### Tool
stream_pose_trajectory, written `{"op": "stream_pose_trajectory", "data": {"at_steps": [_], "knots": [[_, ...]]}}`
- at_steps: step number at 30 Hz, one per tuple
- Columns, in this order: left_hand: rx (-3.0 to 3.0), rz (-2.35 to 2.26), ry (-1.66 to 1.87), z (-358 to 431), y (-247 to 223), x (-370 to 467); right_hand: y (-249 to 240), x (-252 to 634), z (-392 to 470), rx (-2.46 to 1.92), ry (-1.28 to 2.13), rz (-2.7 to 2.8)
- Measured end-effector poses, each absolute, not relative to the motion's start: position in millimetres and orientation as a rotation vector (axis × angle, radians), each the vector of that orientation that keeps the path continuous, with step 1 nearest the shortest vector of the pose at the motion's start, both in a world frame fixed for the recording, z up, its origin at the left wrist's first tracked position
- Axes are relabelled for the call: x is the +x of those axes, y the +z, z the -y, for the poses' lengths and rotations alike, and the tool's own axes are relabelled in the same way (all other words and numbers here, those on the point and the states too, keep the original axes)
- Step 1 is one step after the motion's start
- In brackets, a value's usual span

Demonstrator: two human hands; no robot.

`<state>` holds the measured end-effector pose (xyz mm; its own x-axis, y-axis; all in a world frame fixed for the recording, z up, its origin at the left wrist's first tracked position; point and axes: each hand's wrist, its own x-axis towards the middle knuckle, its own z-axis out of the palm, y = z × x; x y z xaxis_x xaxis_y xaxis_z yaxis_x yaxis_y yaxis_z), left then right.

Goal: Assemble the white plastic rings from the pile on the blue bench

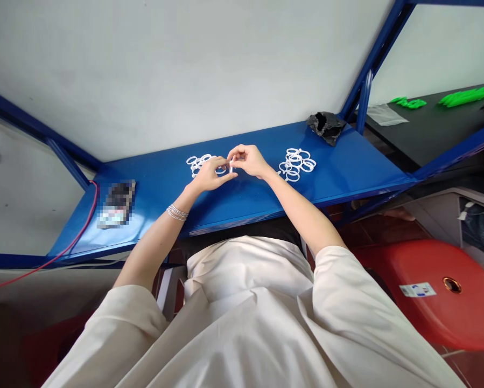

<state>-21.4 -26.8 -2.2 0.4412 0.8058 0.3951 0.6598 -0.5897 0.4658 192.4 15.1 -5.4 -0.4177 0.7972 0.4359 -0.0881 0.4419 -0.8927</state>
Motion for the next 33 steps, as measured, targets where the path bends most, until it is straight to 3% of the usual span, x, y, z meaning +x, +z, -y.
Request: {"op": "stream_pose_trajectory", "data": {"at_steps": [33], "knots": [[2.416,-1.332,0.887,19.7,-9.3,-29.3,-9.9,194.5,-19.9,-0.644,1.060,1.772]]}}
